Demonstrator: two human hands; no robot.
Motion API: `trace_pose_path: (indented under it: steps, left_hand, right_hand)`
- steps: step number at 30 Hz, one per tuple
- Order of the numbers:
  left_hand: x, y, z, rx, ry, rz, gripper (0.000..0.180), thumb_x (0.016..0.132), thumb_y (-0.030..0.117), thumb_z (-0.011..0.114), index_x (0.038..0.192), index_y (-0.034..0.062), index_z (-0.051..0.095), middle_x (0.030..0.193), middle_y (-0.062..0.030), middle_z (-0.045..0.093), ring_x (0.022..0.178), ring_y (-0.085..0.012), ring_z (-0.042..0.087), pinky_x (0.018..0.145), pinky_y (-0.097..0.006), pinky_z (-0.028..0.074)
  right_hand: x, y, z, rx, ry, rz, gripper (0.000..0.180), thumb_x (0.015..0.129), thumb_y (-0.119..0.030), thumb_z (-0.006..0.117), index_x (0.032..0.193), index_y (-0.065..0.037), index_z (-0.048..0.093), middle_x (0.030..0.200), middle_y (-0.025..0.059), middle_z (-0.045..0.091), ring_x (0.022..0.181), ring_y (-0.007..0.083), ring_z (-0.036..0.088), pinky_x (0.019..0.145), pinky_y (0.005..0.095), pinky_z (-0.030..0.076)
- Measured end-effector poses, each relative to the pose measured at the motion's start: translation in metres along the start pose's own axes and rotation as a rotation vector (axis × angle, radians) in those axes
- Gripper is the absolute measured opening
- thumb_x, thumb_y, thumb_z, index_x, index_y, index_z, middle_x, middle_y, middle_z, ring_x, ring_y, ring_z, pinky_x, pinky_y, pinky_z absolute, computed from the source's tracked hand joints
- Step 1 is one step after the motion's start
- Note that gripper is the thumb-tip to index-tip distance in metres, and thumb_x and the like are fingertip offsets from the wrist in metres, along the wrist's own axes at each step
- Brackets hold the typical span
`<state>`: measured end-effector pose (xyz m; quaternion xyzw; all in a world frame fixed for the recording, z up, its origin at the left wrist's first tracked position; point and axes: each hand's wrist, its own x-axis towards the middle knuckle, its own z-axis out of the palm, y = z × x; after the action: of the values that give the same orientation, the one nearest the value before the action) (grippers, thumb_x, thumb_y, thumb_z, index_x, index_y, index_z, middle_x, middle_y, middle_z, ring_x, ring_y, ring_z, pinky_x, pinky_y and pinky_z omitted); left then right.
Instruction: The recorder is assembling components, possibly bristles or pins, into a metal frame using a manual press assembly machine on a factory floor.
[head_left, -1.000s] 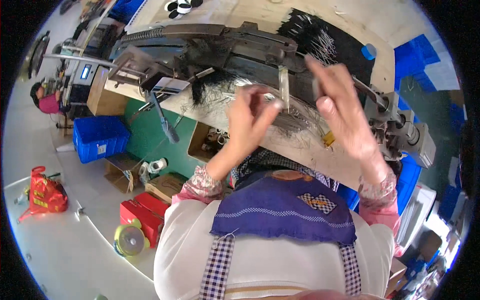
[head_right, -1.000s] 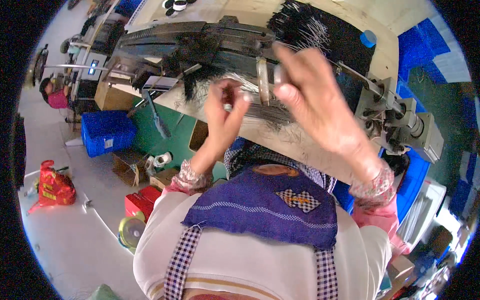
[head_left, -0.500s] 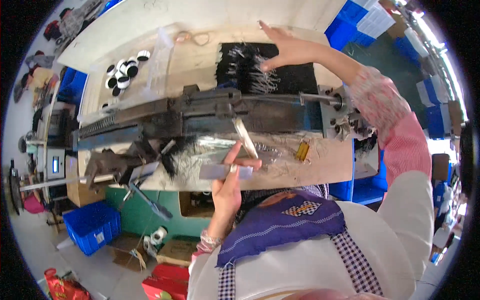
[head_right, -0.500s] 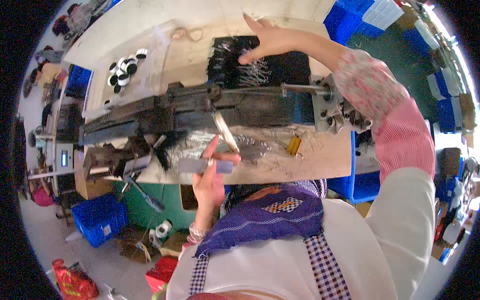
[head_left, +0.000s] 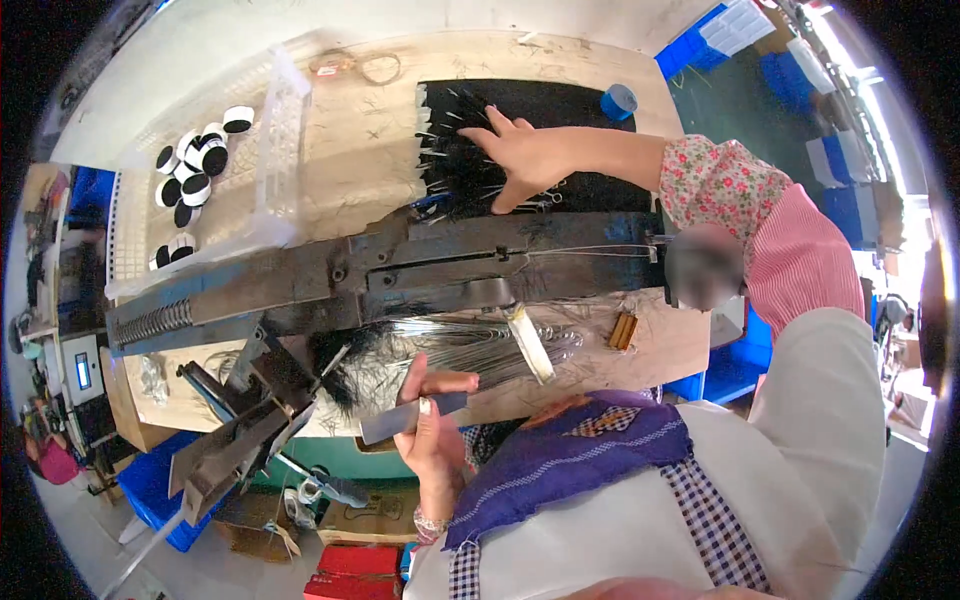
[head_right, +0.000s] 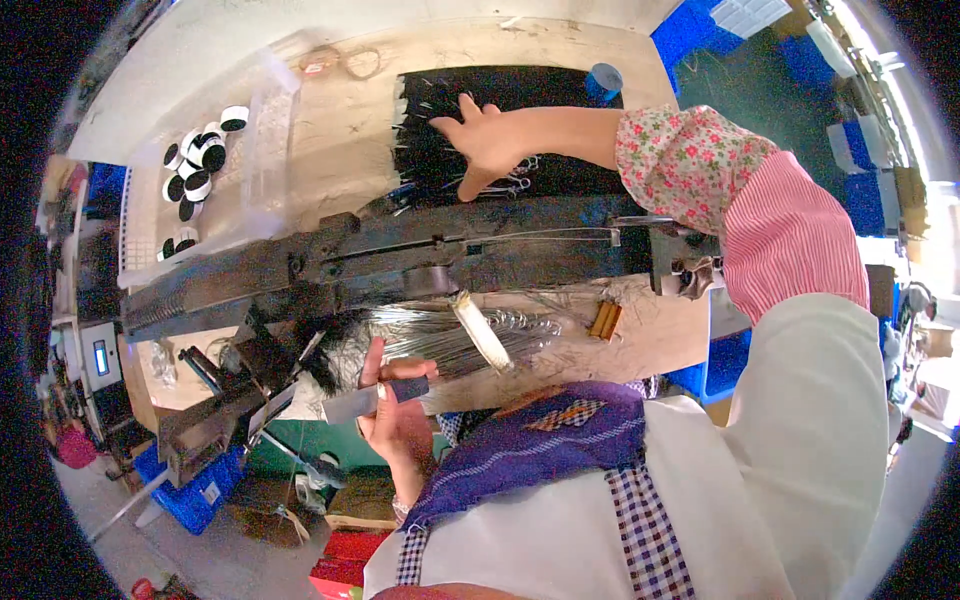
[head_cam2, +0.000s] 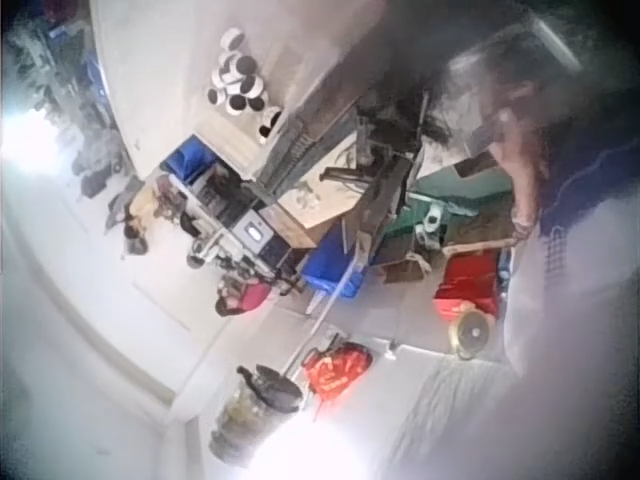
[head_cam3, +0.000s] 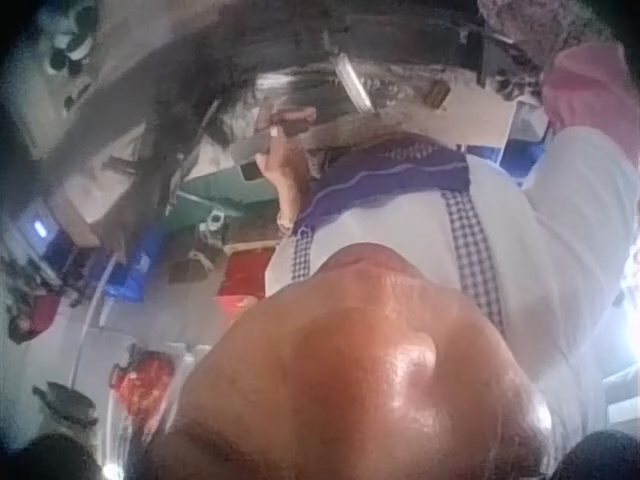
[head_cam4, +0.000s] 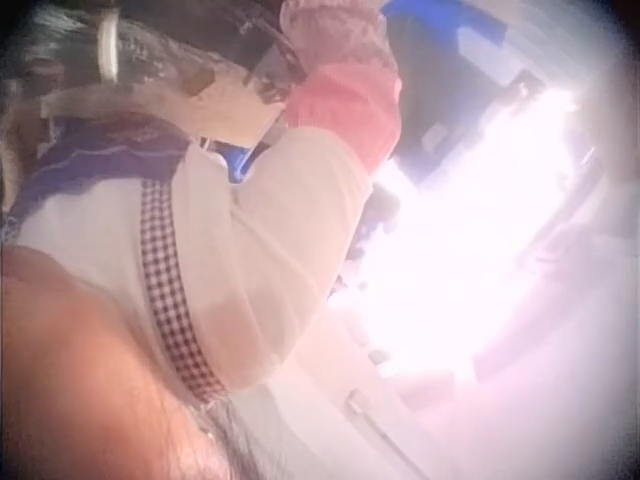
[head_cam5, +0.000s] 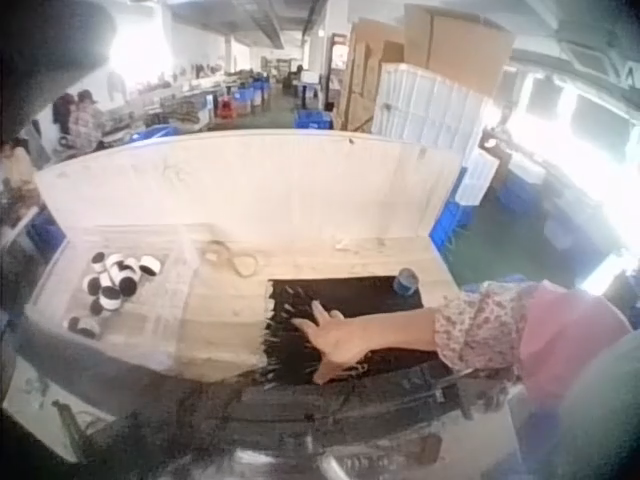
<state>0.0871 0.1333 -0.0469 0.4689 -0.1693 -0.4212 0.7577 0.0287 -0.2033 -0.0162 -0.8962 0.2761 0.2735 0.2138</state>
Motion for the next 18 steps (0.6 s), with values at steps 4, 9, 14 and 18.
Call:
trace_pose_path:
  steps: [4, 9, 14, 18]
  left_hand:
    - [0.003, -0.001, -0.001, 0.015, 0.000, 0.034, 0.055, 0.092, 0.026, 0.054, 0.135, -0.0062, 0.039, 0.089, -0.0173, 0.064, 0.088, -0.0298, 0.061, 0.077, -0.044, 0.049]
    - [0.004, -0.004, 0.003, -0.014, 0.036, -0.004, 0.055, 0.093, 0.027, 0.053, 0.135, -0.0059, 0.039, 0.091, -0.0154, 0.063, 0.088, -0.0293, 0.060, 0.077, -0.043, 0.047]
    - [-0.003, -0.001, 0.005, -0.047, 0.048, 0.003, 0.049, 0.094, 0.020, 0.049, 0.134, -0.0062, 0.038, 0.091, -0.0181, 0.063, 0.090, -0.0300, 0.060, 0.082, -0.045, 0.047]
    - [-0.013, 0.002, 0.009, -0.017, 0.065, 0.020, 0.049, 0.094, 0.022, 0.050, 0.134, -0.0057, 0.040, 0.092, -0.0175, 0.063, 0.090, -0.0291, 0.060, 0.082, -0.044, 0.046]
  right_hand:
    - [0.003, -0.010, 0.010, -0.034, 0.092, -0.007, 0.119, 0.064, -0.037, 0.083, 0.149, -0.007, 0.005, 0.145, 0.0399, 0.001, 0.130, 0.0544, 0.024, 0.102, 0.0543, 0.035]
    - [0.002, -0.004, 0.032, -0.097, 0.360, -0.071, 0.109, 0.060, -0.027, 0.085, 0.144, -0.004, 0.019, 0.134, 0.0376, 0.024, 0.121, 0.0509, 0.038, 0.092, 0.0502, 0.046]
    - [0.016, 0.008, 0.029, -0.112, 0.516, -0.218, 0.093, 0.061, -0.019, 0.084, 0.135, 0.000, 0.031, 0.116, 0.0328, 0.039, 0.105, 0.0472, 0.053, 0.082, 0.0477, 0.052]
    - [0.008, 0.015, 0.001, -0.100, 0.350, -0.188, 0.085, 0.069, -0.006, 0.075, 0.138, 0.006, 0.026, 0.121, 0.0305, 0.038, 0.089, 0.0402, 0.060, 0.077, 0.0396, 0.052]
